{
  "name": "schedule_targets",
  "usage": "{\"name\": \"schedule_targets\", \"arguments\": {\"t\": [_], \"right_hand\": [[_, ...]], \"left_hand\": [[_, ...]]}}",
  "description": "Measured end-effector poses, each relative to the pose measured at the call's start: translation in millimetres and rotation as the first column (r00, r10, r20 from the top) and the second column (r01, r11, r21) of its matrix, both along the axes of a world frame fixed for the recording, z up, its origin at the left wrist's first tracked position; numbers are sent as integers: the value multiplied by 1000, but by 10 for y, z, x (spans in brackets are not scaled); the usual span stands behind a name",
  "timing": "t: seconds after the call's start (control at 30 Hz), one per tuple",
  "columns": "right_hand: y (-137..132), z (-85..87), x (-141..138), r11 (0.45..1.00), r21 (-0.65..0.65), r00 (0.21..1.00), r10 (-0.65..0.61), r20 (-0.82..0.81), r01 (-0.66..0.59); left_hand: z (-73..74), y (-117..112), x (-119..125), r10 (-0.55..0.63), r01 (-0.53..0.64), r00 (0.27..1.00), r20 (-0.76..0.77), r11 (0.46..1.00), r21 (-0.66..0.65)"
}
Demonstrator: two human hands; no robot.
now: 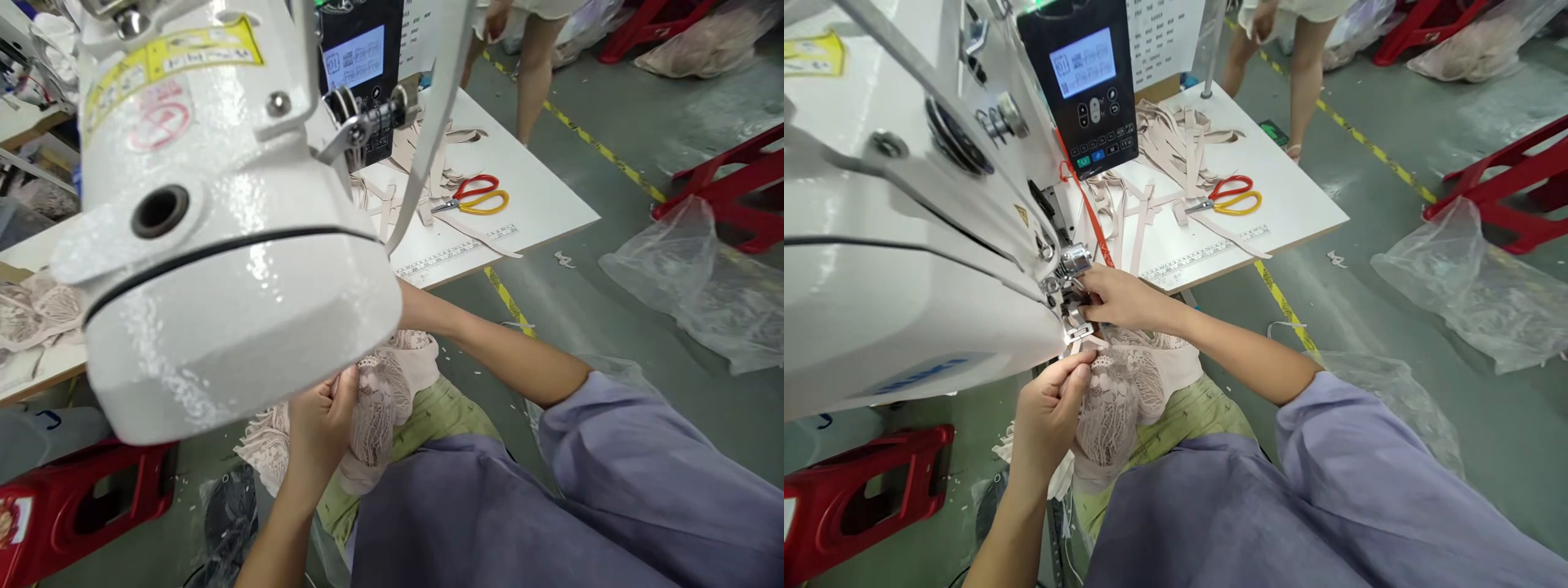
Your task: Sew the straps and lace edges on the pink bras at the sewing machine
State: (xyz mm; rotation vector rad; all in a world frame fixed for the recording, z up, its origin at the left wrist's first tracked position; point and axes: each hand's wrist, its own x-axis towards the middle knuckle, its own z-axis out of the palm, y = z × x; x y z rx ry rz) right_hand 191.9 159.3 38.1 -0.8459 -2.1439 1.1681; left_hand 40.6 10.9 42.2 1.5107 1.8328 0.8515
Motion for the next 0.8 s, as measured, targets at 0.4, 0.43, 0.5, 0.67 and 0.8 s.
{"name": "schedule_targets", "arguments": {"t": [0.4, 0.43, 0.5, 0.67, 0.8], "right_hand": [[69, -42, -13, 999, -14, 999, 53, 3, -53], [65, -33, -8, 998, -18, 999, 54, 4, -54], [59, -23, -1, 998, -25, 998, 56, 6, -56], [92, -73, -11, 997, -14, 997, 69, -17, -69], [135, -123, -35, 994, 21, 994, 104, -18, -104]], "left_hand": [[28, 31, -30, 7, -8, 1000, -11, 997, -72], [25, 30, -36, -4, 3, 1000, -16, 997, -75], [13, 27, -47, -19, 17, 1000, -22, 997, -71], [-11, 16, -33, -4, 4, 999, -33, 1000, 12], [-17, 1, -30, -44, 48, 996, -76, 997, 59]]}}
